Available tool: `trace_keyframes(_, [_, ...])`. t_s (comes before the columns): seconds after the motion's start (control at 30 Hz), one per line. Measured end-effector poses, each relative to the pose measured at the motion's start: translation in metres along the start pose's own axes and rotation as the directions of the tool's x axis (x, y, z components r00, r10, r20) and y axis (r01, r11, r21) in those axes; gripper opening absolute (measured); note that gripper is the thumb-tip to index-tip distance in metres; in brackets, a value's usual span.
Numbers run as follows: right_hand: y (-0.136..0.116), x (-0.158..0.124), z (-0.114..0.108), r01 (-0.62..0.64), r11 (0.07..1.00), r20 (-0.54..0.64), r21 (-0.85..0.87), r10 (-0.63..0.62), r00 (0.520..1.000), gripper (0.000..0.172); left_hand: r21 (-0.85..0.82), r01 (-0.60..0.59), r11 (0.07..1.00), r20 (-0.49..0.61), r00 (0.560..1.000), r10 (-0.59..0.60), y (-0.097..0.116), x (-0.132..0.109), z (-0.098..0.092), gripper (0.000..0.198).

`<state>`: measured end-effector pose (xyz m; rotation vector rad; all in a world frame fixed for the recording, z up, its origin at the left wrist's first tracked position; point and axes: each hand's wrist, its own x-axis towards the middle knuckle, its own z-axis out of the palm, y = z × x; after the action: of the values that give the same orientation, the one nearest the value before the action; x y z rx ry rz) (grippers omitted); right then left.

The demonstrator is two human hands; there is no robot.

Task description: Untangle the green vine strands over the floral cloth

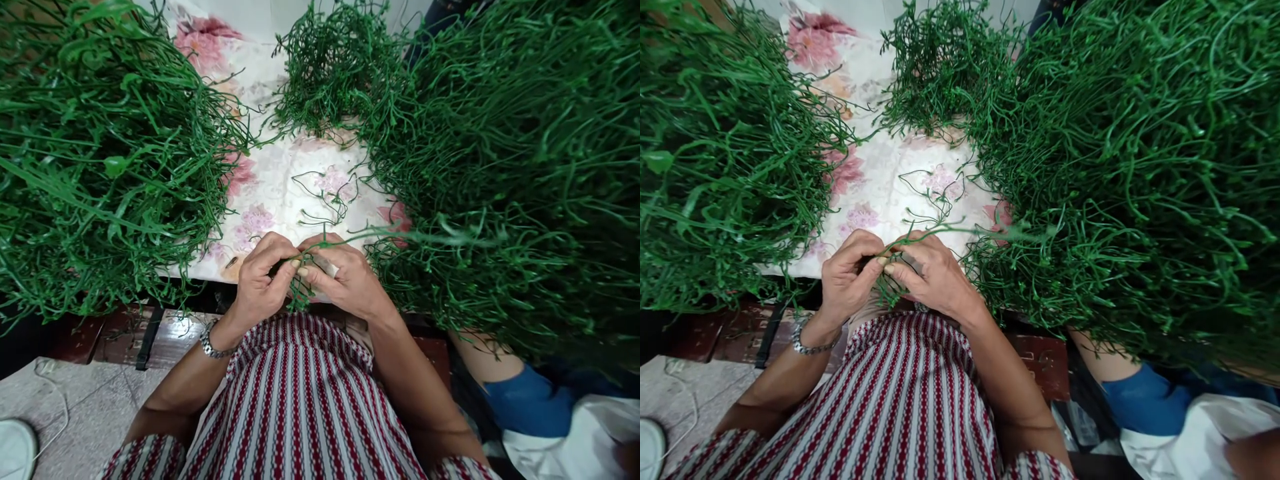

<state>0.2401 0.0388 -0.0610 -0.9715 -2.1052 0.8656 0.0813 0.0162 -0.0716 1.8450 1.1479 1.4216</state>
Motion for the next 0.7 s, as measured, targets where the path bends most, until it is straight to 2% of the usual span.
trace_keyframes(0.1, [0.0005,-0.0033,0.0019,-0.033,0.999,-0.058,-0.002,0.033,0.998,0.011,-0.008,-0.007,1.000,-0.005,1.000,0.007,-0.0007,-0.0006,0.0004,0.006])
trace_keyframes(0.2, [-0.0018,-0.0037,-0.0005,0.001,0.998,-0.108,-0.059,-0.007,0.994,0.010,0.009,0.033,0.999,0.034,0.999,-0.034,0.0010,-0.0001,-0.0010,0.005])
trace_keyframes(0.37, [-0.0025,-0.0030,-0.0032,0.038,0.964,-0.071,-0.263,-0.058,0.996,0.012,0.191,0.047,0.980,0.211,0.974,-0.088,0.0051,0.0017,-0.0045,0.002])
trace_keyframes(0.47, [-0.0017,-0.0041,-0.0029,0.051,0.941,0.003,-0.336,-0.054,0.999,0.013,0.233,0.045,0.971,0.247,0.963,-0.104,0.0041,0.0024,-0.0059,0.008])
trace_keyframes(0.57, [-0.0024,-0.0052,-0.0036,0.031,0.970,0.039,-0.241,-0.022,0.999,0.016,0.186,0.081,0.979,0.220,0.968,-0.122,0.0020,0.0027,-0.0062,0.014])
trace_keyframes(0.7, [-0.0036,-0.0049,-0.0034,0.026,1.000,0.083,-0.005,-0.026,0.996,0.031,0.176,0.093,0.980,0.170,0.978,-0.124,0.0007,0.0013,-0.0041,0.015])
